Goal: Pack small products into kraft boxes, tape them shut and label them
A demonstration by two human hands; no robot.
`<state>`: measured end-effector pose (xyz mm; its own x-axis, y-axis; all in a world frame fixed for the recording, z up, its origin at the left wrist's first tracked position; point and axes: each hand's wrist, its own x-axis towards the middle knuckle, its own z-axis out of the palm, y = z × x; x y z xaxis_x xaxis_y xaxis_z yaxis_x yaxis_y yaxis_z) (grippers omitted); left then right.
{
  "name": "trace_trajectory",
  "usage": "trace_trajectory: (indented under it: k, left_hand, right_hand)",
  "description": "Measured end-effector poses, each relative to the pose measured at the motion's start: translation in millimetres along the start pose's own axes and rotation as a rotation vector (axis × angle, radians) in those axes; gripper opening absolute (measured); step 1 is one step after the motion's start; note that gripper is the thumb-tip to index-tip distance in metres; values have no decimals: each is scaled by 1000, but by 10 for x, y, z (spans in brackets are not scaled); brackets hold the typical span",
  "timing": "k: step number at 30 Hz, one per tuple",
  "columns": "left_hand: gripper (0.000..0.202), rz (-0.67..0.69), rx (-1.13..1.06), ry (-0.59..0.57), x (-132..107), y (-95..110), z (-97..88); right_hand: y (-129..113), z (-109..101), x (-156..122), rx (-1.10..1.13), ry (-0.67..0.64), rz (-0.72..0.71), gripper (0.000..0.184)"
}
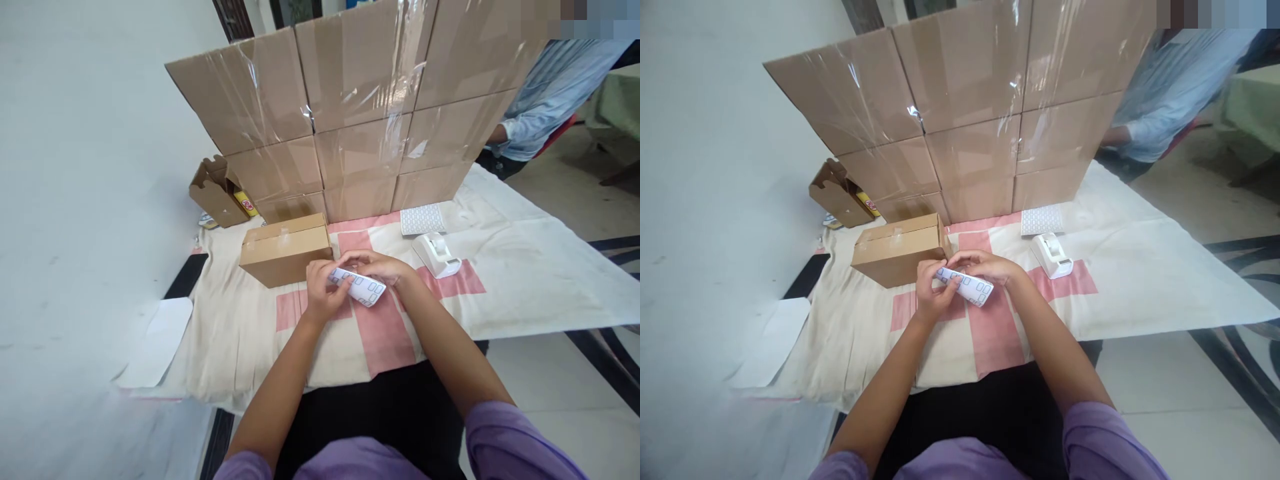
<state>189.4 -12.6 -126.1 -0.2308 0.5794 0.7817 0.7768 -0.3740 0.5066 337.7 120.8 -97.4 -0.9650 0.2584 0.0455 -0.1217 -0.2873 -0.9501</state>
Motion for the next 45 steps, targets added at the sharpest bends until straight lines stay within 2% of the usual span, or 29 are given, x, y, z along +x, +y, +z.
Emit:
trace_trajectory:
  k: [3,5,7,9,11,13,16,18,22,26,28,33,38,45]
  left_hand:
    - [24,-183,-147,-17,11,32,-14]
    - [25,-244,-176,18,8,33,-11]
    - [25,-279,-162,75,3,29,-7]
    - [23,-313,-143,122,4,25,-11]
    - [23,-327,-131,133,13,19,-26]
    - [25,-278,-89,94,28,3,-50]
    - [40,-105,38,27,51,-41,-89]
    - [44,-5,116,26,62,-69,-112]
    - [29,93,244,-10,91,-82,-150]
    - [44,177,300,-112,116,-57,-174]
    - [47,196,333,-118,120,-44,-176]
    - [35,195,383,-84,121,-24,-166]
    - [23,188,373,-6,131,-33,-157]
    - [14,167,390,59,126,-4,-135]
  right_hand:
    - [-48,-65,-48,-39,-17,-38,43]
    - [-92,-117,-87,-109,-33,-17,48]
    - [-129,-147,-112,-216,-20,40,42]
    - [-146,-141,-115,-295,28,78,27]
    - [-140,-107,-100,-318,75,90,20]
    - [-121,-70,-78,-307,98,92,22]
    - [-95,-40,-59,-287,120,75,25]
    - [-91,-32,-56,-283,148,55,27]
    - [-95,10,-57,-274,207,34,24]
    - [-83,61,-64,-270,332,-34,15]
    - [-75,56,-70,-250,340,-45,15]
    - [-79,-8,-72,-196,189,-28,20]
    - [-96,-2,-36,-237,105,-56,24]
    - [-72,46,-18,-236,91,-27,23]
